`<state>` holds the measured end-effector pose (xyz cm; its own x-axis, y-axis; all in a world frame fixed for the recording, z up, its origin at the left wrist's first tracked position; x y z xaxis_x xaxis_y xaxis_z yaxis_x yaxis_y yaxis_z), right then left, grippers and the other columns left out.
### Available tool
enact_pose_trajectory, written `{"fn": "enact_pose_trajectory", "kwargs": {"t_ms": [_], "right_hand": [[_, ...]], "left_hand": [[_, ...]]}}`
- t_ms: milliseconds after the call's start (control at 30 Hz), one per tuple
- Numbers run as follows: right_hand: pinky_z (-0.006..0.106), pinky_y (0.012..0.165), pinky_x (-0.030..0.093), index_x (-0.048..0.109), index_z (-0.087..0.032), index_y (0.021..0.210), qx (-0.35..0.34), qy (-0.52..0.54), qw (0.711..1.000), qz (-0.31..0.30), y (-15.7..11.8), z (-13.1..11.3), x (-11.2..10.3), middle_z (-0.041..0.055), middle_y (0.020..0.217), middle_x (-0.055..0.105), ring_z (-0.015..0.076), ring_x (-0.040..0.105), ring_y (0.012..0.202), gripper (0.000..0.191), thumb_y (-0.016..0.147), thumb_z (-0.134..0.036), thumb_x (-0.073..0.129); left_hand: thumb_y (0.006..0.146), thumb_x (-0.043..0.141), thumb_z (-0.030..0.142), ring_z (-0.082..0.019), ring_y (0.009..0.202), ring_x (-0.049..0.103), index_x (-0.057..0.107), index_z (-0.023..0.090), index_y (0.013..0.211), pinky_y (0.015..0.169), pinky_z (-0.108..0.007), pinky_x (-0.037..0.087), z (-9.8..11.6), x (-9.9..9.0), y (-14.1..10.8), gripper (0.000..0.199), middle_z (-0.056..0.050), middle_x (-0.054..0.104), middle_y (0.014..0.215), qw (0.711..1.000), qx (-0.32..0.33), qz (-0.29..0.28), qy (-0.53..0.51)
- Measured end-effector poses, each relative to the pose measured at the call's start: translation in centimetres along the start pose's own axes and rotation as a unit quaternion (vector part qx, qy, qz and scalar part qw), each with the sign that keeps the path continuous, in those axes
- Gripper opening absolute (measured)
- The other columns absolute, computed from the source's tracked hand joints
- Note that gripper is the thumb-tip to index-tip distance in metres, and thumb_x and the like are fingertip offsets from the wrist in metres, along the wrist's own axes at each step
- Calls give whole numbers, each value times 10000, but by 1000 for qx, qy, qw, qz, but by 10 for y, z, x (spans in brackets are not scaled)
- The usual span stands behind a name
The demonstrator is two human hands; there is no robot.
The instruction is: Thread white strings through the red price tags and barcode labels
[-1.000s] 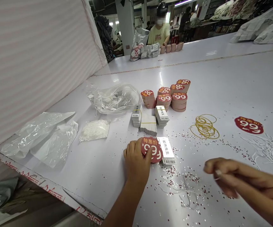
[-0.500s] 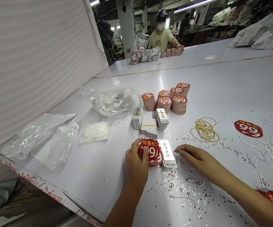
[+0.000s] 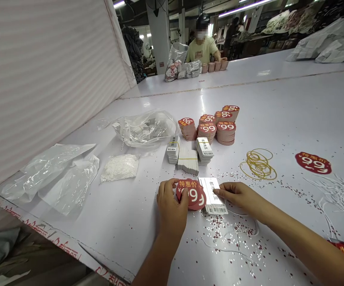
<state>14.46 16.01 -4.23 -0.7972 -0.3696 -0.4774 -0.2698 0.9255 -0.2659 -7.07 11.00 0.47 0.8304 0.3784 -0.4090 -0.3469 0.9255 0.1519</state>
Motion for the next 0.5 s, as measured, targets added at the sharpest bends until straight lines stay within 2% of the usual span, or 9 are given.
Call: {"fn": "enact_pose_trajectory", "kwargs": {"t_ms": [100,200,267,367,433,500], "right_hand": [[253,502,226,364,-240,620,-6,-8,999,47,-13,-12,-10,-83,557,316,110,289,501,504,910,-600,566],[274,524,279,352,-242,629,-30,5,996,81,-36,-30,-17,-54,595,331,142,322,555,526,909,-667,485],[285,543,357,414,-241,651,-48,22,996,76,-56,-37,-17,-32,632,385,162,388,591,525,919,-691,451],[280,554,451,557,-249,723,-62,59,996,26,-87,-36,-6,-7,659,491,177,478,614,500,938,-690,459],[274,565,501,651,-270,822,-69,93,993,26,-104,-30,2,6,694,588,177,530,604,469,930,-697,490],[281,596,541,714,-299,929,-70,120,989,59,-117,-24,7,18,753,666,183,581,611,445,903,-708,539]], "left_hand": [[869,595,229,-201,822,564,614,212,1047,827,-386,475,4,-5,1,180,-42,620,931,999,-18,-12,-47],[907,576,324,-185,819,648,608,203,1056,755,-329,535,13,-7,-5,194,-52,686,938,989,-43,-44,-133],[881,640,372,-198,868,692,630,182,1036,775,-329,560,19,-2,-15,245,-80,726,981,962,-87,-92,-241],[781,789,423,-183,800,699,647,154,925,769,-313,558,29,16,-37,337,-80,748,894,892,-158,-192,-379],[740,834,454,-160,762,678,629,155,868,749,-287,543,34,27,-51,385,-61,740,831,864,-186,-232,-407],[719,851,468,-154,767,671,642,149,876,758,-282,532,36,35,-60,413,-61,740,829,844,-200,-263,-422]]}}
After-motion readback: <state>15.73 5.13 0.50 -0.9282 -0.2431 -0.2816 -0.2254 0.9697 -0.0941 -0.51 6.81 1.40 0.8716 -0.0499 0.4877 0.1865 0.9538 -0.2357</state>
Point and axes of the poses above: each hand's wrist, its own y-axis towards the middle knuckle, its own x-axis out of the palm, z = x × y, the point moved 4 cm from there along y, towards the middle knuckle
